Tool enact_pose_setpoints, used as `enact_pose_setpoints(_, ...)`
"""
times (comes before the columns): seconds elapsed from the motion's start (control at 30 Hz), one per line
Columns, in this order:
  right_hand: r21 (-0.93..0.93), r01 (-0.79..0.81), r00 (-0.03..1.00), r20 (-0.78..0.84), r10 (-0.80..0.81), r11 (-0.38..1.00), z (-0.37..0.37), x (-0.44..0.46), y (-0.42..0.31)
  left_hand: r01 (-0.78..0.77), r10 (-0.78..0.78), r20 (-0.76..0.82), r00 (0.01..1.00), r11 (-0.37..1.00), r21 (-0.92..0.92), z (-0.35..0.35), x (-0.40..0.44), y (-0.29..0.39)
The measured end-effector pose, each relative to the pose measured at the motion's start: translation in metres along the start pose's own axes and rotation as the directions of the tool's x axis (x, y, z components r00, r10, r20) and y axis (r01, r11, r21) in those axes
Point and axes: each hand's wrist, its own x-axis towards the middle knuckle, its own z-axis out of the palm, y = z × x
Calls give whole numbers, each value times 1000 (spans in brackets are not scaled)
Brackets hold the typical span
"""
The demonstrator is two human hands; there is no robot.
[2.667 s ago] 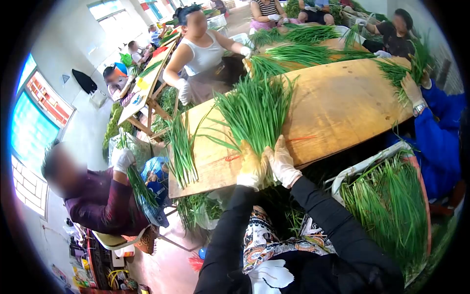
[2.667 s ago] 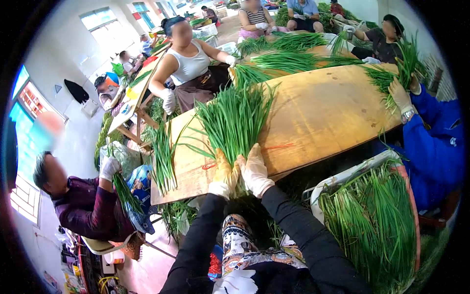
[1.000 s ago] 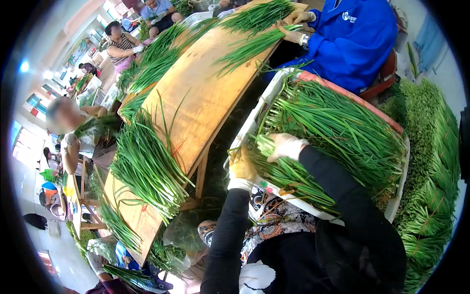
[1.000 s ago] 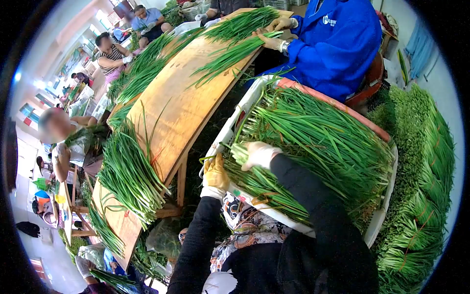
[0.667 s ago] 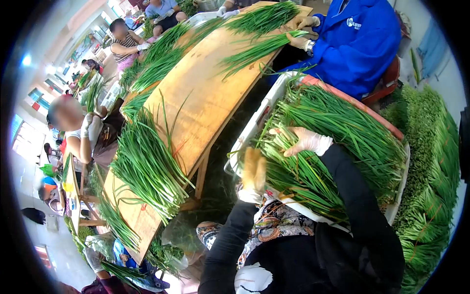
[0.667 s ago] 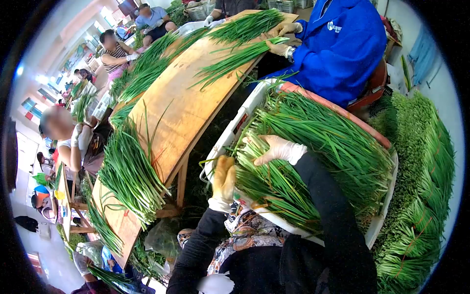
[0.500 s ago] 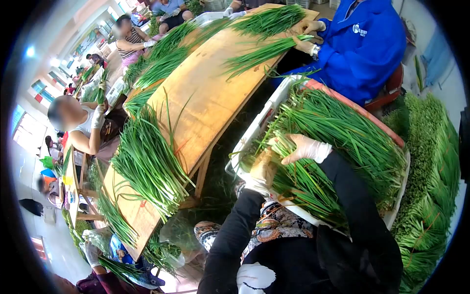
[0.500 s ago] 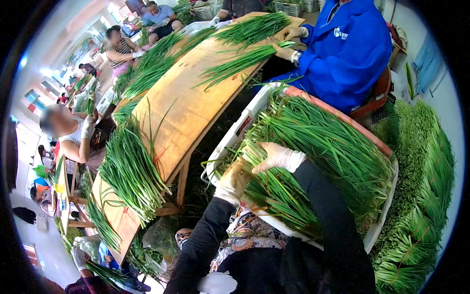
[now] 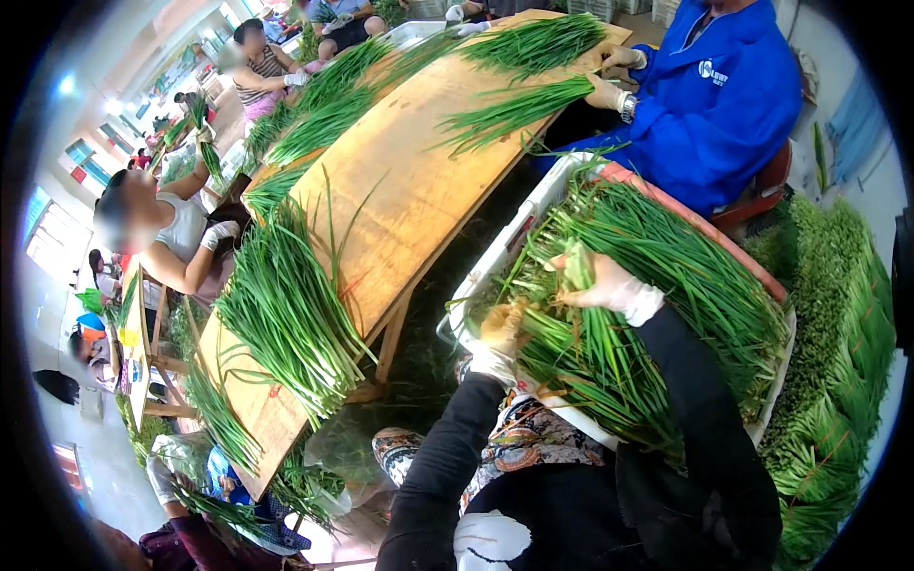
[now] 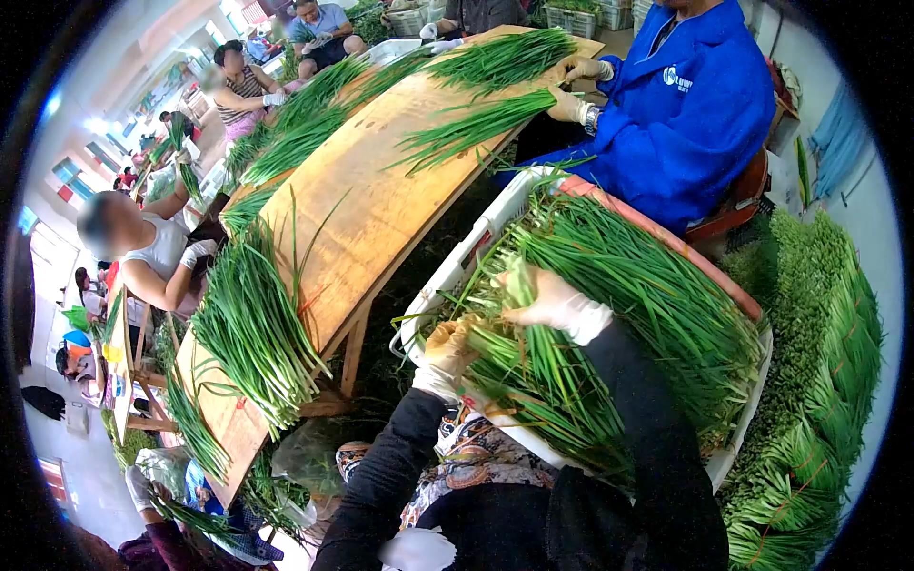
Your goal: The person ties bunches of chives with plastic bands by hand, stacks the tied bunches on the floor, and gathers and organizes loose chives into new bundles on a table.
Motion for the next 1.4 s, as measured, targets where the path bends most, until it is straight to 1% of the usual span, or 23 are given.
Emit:
enact_pose_setpoints(0.2,158,112,991,-95,-98,981,-17,-22,-2,41,-36,32,999,981,-188,28,-4,14)
enact_pose_setpoints(0.23,112,148,986,-96,-138,983,-15,-23,-7,-96,98,53,994,994,-47,26,6,1)
enact_pose_setpoints(0.33,164,75,991,-118,-56,984,-14,-32,-27,-192,185,80,979,977,97,19,23,-17)
enact_pose_setpoints(0.37,104,187,974,-153,-170,977,-24,-36,-38,-193,198,6,980,949,248,10,33,-29)
enact_pose_setpoints(0.4,38,291,943,-182,-280,956,-40,-43,-54,-193,197,12,980,950,246,1,39,-39)
enact_pose_setpoints(0.53,-126,377,850,-347,-396,918,-104,-86,-147,-80,141,-132,981,918,388,-23,56,-62)
enact_pose_setpoints(0.6,-213,440,790,-369,-489,872,-136,-104,-190,24,110,-194,975,811,584,-16,52,-55)
enact_pose_setpoints(0.63,-258,492,750,-358,-556,831,-153,-112,-209,75,109,-228,968,739,669,-13,53,-50)
enact_pose_setpoints(0.73,-428,537,309,-702,-642,727,-136,-120,-272,29,129,-243,961,831,556,-13,51,-53)
enact_pose_setpoints(0.77,-448,501,164,-791,-589,741,-127,-123,-297,-59,277,-228,933,746,663,-11,49,-53)
enact_pose_setpoints(0.87,-192,623,502,-645,-576,758,-172,-124,-338,-276,669,-8,743,317,907,10,6,0)
enact_pose_setpoints(0.93,-259,650,501,-561,-659,715,-159,-113,-346,-497,847,144,512,155,854,22,-23,43)
enact_pose_setpoints(0.97,-527,483,359,-609,-708,699,-124,-109,-344,-669,760,146,633,442,597,24,-30,57)
enact_pose_setpoints(1.0,-628,439,362,-531,-766,643,-133,-103,-326,-693,661,210,721,676,249,28,-38,72)
enact_pose_setpoints(1.03,-718,398,362,-449,-817,571,-142,-97,-308,-419,384,323,865,907,44,41,-59,100)
enact_pose_setpoints(1.07,-745,417,328,-410,-851,520,-142,-85,-292,-52,101,484,869,992,-113,53,-76,128)
enact_pose_setpoints(1.13,-723,527,196,-408,-892,447,-120,-46,-263,172,-20,629,777,968,-181,77,-71,147)
enact_pose_setpoints(1.23,-701,672,-73,-384,-921,239,-60,-1,-237,252,-32,700,713,944,-214,95,-57,187)
enact_pose_setpoints(1.27,-773,604,-130,-335,-933,193,-32,1,-233,234,88,785,614,929,-287,89,-42,192)
enact_pose_setpoints(1.3,-931,301,-104,-248,-963,208,3,-13,-229,129,175,695,697,923,-362,90,-39,198)
enact_pose_setpoints(1.33,-959,179,-87,-239,-967,221,22,-13,-215,22,259,594,762,906,-424,89,-37,202)
enact_pose_setpoints(1.37,-973,54,-71,-229,-971,226,40,-13,-201,8,310,600,738,885,-466,82,-32,204)
enact_pose_setpoints(1.4,-973,122,1,-199,-980,198,49,-12,-193,247,154,630,761,829,-501,67,-15,201)
